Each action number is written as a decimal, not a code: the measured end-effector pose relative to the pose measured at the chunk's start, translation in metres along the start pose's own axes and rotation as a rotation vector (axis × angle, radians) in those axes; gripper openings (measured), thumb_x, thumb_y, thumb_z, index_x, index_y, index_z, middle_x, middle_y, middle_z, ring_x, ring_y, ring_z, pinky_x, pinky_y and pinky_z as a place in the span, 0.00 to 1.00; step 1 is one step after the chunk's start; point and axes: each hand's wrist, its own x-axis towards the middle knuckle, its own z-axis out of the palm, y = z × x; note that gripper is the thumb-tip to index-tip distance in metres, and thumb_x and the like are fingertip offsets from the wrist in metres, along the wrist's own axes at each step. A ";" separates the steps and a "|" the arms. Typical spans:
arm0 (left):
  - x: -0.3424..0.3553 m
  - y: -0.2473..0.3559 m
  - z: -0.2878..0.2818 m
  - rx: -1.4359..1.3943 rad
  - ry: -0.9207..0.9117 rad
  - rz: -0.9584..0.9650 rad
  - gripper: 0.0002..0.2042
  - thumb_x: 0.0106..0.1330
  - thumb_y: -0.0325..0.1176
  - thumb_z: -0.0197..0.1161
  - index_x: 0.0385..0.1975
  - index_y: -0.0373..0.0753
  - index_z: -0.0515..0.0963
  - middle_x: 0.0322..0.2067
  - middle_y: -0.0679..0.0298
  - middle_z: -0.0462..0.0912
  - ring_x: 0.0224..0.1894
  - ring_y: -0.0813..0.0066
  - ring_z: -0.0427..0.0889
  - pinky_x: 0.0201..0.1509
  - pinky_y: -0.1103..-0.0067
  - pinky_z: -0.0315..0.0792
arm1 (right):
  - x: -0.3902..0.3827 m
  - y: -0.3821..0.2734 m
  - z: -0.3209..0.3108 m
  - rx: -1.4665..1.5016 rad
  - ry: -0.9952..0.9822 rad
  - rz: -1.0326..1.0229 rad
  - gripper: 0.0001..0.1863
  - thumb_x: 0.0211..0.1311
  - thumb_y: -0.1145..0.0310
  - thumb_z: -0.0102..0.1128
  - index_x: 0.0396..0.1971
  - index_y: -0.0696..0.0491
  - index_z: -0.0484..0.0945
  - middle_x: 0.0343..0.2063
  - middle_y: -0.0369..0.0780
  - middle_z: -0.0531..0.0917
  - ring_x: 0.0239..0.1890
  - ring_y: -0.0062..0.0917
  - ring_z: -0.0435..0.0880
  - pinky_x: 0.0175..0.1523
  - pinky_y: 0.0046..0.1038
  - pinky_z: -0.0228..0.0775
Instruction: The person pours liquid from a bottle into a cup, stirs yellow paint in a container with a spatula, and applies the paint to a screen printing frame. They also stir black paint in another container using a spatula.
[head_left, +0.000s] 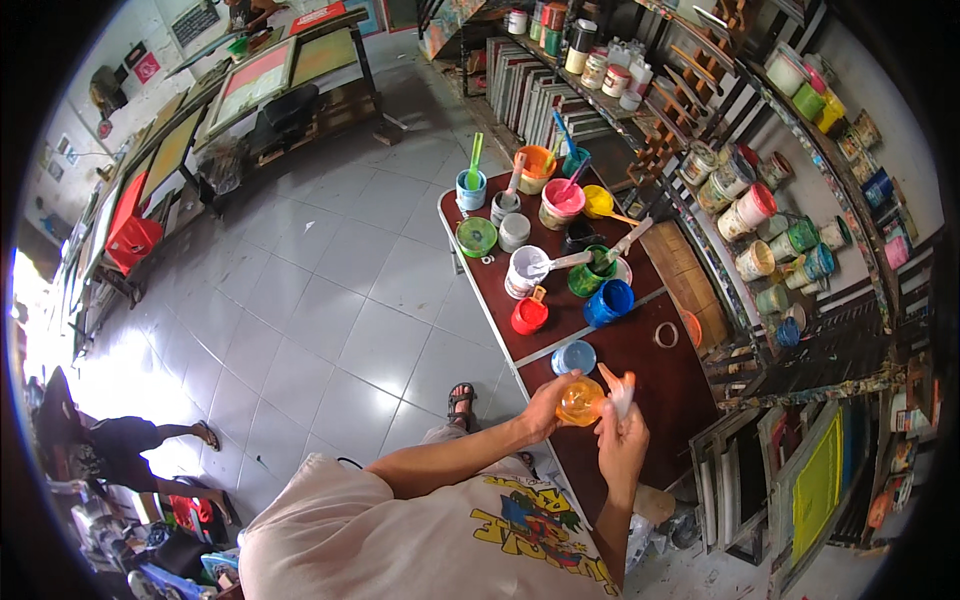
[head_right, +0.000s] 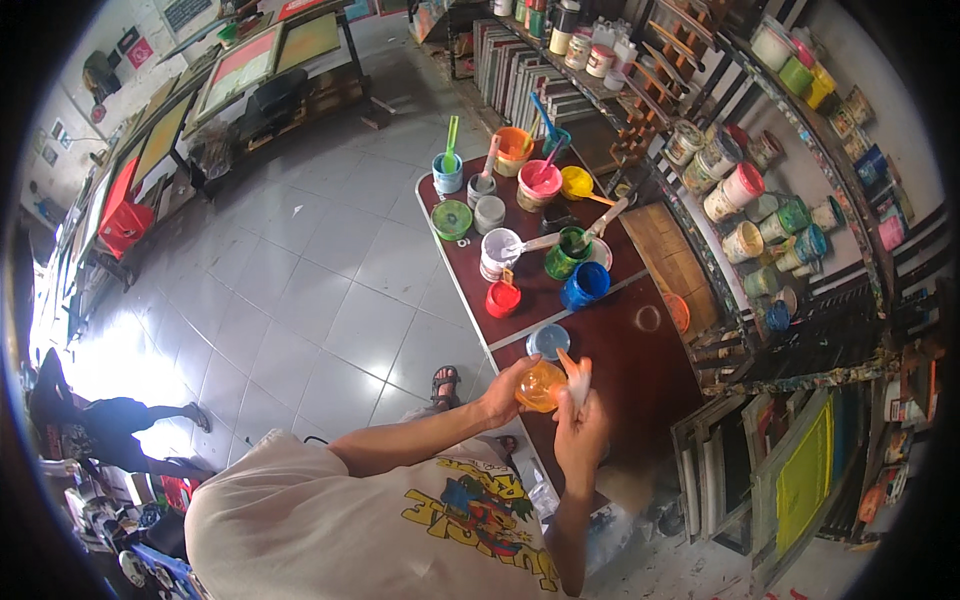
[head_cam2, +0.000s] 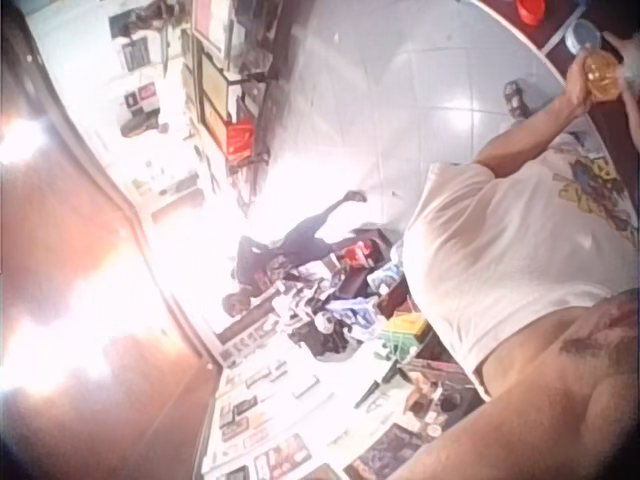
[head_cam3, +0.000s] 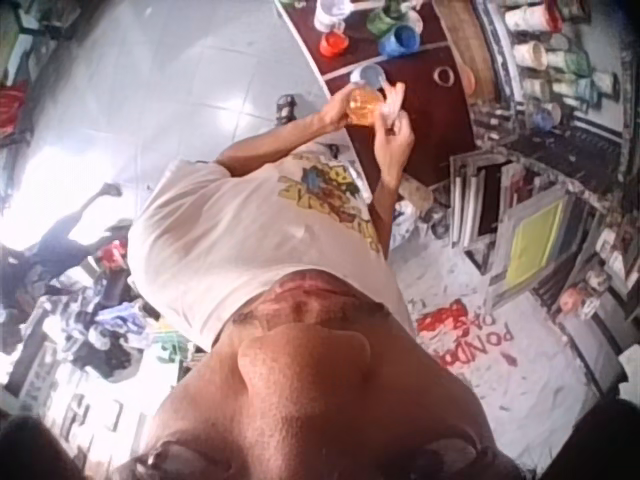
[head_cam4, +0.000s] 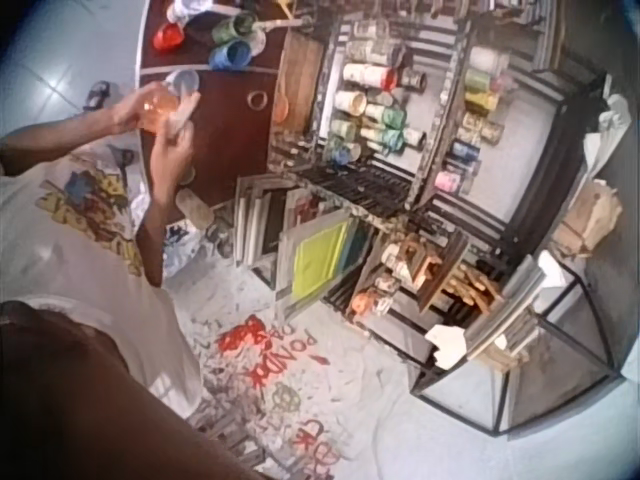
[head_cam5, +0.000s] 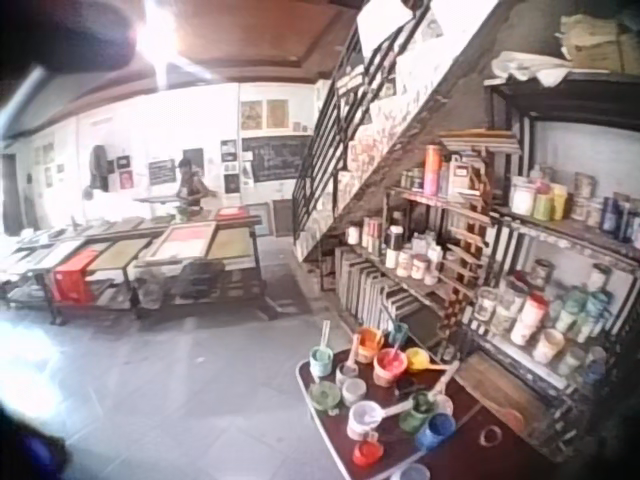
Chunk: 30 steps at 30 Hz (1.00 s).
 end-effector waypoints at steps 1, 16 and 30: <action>-0.001 0.004 -0.005 0.000 -0.075 -0.091 0.31 0.72 0.62 0.55 0.60 0.40 0.74 0.56 0.58 0.80 0.57 0.65 0.82 0.58 0.66 0.80 | -0.004 0.012 0.001 -0.069 0.022 -0.124 0.19 0.66 0.61 0.69 0.49 0.58 0.79 0.33 0.36 0.82 0.30 0.21 0.80 0.39 0.27 0.72; 0.038 -0.066 -0.069 0.475 0.214 -0.562 0.49 0.67 0.76 0.45 0.78 0.41 0.53 0.75 0.44 0.51 0.68 0.35 0.68 0.67 0.47 0.69 | -0.030 0.150 0.036 -0.050 0.269 0.037 0.26 0.69 0.60 0.67 0.57 0.65 0.78 0.64 0.60 0.73 0.70 0.44 0.70 0.72 0.38 0.58; -0.044 -0.024 -0.304 0.383 0.681 -0.397 0.41 0.70 0.62 0.56 0.75 0.42 0.56 0.74 0.50 0.57 0.70 0.39 0.65 0.68 0.46 0.66 | 0.022 0.306 0.036 -0.285 0.552 0.038 0.34 0.66 0.49 0.66 0.64 0.57 0.74 0.64 0.46 0.76 0.70 0.43 0.67 0.75 0.41 0.58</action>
